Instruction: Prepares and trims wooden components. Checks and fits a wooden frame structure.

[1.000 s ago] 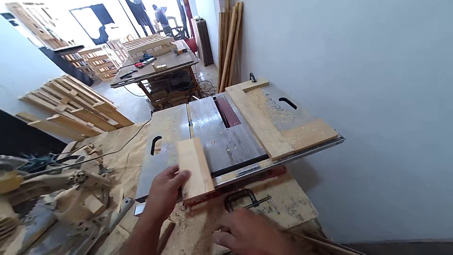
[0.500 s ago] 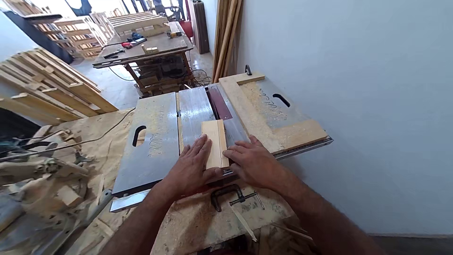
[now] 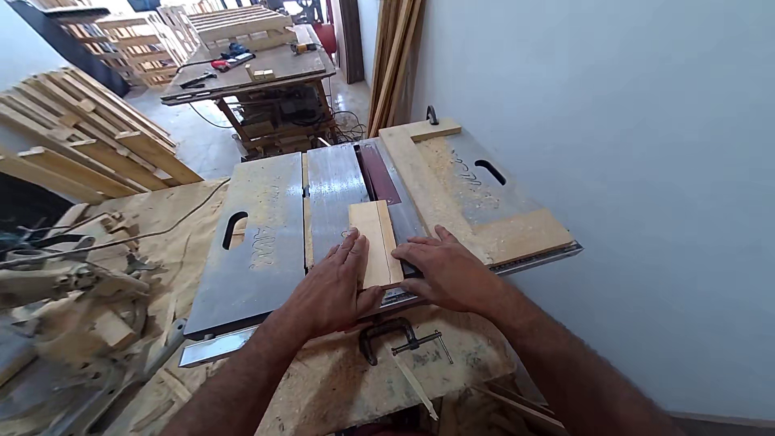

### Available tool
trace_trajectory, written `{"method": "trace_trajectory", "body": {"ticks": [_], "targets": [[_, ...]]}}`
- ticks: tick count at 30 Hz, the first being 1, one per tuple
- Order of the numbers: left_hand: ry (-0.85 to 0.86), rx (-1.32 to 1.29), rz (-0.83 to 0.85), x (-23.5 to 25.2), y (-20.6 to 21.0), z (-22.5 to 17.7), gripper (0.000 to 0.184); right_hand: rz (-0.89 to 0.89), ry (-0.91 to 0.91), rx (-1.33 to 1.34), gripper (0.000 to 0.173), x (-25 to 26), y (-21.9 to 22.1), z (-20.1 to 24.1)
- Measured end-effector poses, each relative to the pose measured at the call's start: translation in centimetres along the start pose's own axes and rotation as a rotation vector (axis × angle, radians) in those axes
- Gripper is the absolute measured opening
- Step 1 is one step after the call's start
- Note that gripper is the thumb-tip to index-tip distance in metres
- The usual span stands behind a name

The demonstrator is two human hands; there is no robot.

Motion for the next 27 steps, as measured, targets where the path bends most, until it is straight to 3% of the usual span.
{"method": "trace_trajectory", "body": {"ticks": [4, 27], "targets": [[-0.048, -0.016, -0.050, 1.1, 0.3, -0.2, 0.091, 0.089, 0.022, 0.024, 0.046, 0.9, 0.1, -1.3], [-0.025, -0.104, -0.056, 2.7, -0.8, 2.1, 0.088, 0.124, 0.048, 0.013, 0.047, 2.4, 0.3, -1.7]]}}
Point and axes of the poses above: each hand's wrist, its own x-axis towards the middle knuckle, its own y-axis out of the palm, z = x × y, the point moved 3 cm from there along x, towards the middle knuckle, and after that the axes turned 13 degrees about -x, right-handed, at the moved point
